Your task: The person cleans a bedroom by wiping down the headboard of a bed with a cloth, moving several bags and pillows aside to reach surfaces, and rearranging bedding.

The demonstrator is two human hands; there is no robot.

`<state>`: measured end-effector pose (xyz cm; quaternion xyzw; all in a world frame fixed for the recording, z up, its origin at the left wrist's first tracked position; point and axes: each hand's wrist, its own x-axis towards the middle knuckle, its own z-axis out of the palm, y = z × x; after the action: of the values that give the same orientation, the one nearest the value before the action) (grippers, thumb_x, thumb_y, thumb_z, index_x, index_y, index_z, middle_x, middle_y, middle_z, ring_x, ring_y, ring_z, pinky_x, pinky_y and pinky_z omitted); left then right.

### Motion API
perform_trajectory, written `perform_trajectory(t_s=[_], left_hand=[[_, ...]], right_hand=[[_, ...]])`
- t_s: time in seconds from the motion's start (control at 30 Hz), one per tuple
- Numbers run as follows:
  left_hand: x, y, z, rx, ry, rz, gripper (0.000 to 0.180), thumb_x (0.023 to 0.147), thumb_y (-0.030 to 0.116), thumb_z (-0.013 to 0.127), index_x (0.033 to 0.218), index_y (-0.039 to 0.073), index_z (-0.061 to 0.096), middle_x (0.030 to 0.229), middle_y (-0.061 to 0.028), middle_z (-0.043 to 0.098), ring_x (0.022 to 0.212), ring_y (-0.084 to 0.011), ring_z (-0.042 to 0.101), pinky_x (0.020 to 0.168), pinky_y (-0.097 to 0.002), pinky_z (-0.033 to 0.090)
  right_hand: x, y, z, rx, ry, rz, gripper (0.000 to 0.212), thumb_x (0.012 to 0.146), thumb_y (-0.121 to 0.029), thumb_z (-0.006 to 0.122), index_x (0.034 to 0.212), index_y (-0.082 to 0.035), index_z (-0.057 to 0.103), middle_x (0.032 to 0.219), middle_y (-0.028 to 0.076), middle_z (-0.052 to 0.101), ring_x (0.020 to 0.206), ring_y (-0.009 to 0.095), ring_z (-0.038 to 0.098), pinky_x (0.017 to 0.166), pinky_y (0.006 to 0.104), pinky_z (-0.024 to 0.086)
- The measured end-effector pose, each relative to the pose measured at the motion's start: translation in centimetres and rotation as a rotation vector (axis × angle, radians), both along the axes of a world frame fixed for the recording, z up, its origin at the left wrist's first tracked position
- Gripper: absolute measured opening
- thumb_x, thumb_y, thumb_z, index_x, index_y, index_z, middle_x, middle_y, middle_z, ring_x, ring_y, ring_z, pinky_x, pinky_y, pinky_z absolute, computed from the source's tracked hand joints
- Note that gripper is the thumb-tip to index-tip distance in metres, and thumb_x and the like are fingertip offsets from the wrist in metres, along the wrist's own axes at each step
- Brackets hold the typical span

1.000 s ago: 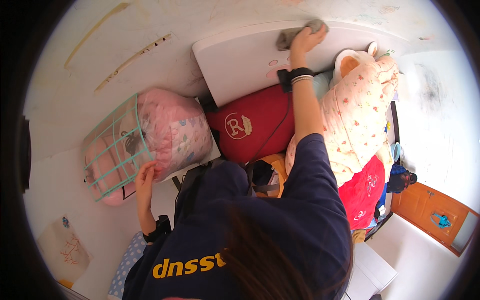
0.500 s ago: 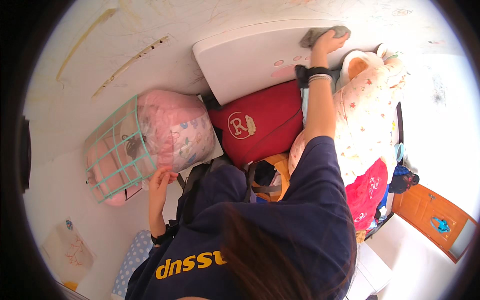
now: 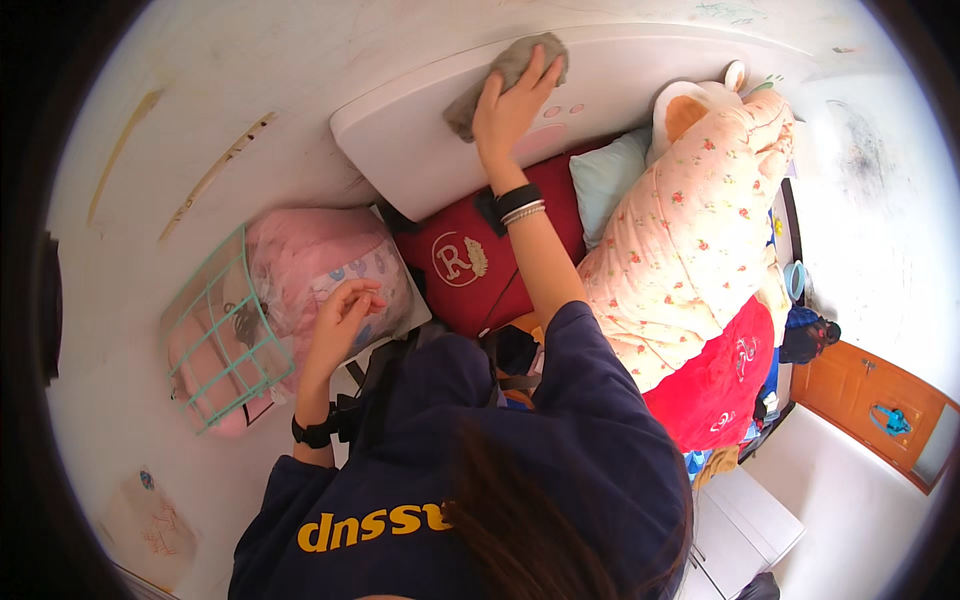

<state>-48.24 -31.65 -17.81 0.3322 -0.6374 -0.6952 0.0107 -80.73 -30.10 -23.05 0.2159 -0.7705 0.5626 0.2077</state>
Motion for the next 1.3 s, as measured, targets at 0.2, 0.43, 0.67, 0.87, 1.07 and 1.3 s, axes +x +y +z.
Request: perform_trajectory(t_s=[0.2,0.43,0.67,0.87,1.07,1.3], left_hand=[[-2.9,0.1,-0.5,-0.019,0.023,0.020,0.019,0.087,0.012,0.043,0.101,0.002,0.052,0.083,-0.0052,0.058,0.078,-0.0103,0.053,0.072,-0.0215,0.041],[-3.0,0.7,0.8,-0.009,-0.104,-0.066,0.022,0.089,0.018,0.042,0.101,0.003,0.052,0.082,-0.0048,0.058,0.078,-0.0111,0.053,0.073,-0.0225,0.040],[-1.6,0.9,-0.4,-0.023,-0.115,-0.056,0.025,0.090,0.020,0.038,0.100,0.002,0.052,0.083,-0.0066,0.058,0.079,-0.0125,0.053,0.074,-0.0234,0.041],[0.7,0.9,-1.3,-0.015,-0.118,0.011,0.024,0.090,0.019,0.039,0.100,0.001,0.052,0.081,-0.0068,0.058,0.077,-0.0116,0.053,0.072,-0.0229,0.041],[1.9,1.0,-2.5,-0.008,-0.092,0.065,0.023,0.089,0.019,0.042,0.098,0.001,0.053,0.079,-0.0064,0.059,0.074,-0.0112,0.053,0.070,-0.0225,0.041],[0.6,2.5,0.5,-0.208,-0.116,0.089,0.017,0.086,0.012,0.045,0.097,0.001,0.053,0.076,-0.0066,0.059,0.072,-0.0107,0.056,0.065,-0.0218,0.042]], right_hand=[[-13.4,4.0,0.3,0.051,-0.060,-0.188,0.057,0.076,-0.023,0.043,0.125,0.000,0.027,0.128,0.030,0.023,0.119,0.042,0.023,0.099,0.0441,0.021],[-27.6,9.4,0.7,0.166,-0.321,-0.294,0.071,0.070,-0.032,0.053,0.127,-0.003,0.023,0.123,0.030,0.028,0.111,0.043,0.034,0.095,0.0442,0.030],[-31.7,11.0,2.2,0.123,-0.565,-0.380,0.074,0.070,-0.029,0.056,0.129,-0.005,0.018,0.123,0.029,0.033,0.109,0.041,0.041,0.093,0.0430,0.034],[-32.4,12.2,-0.1,-0.164,-0.610,-0.267,0.073,0.072,-0.032,0.051,0.129,-0.002,0.017,0.123,0.022,0.036,0.106,0.035,0.043,0.086,0.0423,0.038],[-28.2,12.4,-8.1,-0.331,-0.673,-0.159,0.068,0.073,-0.035,0.048,0.127,-0.003,0.022,0.124,0.019,0.034,0.105,0.033,0.043,0.084,0.0490,0.038],[-15.5,8.1,-12.4,-0.608,-1.111,-0.117,0.048,0.079,-0.031,0.039,0.116,-0.001,0.040,0.120,0.013,0.041,0.105,0.029,0.042,0.087,0.0451,0.035]])
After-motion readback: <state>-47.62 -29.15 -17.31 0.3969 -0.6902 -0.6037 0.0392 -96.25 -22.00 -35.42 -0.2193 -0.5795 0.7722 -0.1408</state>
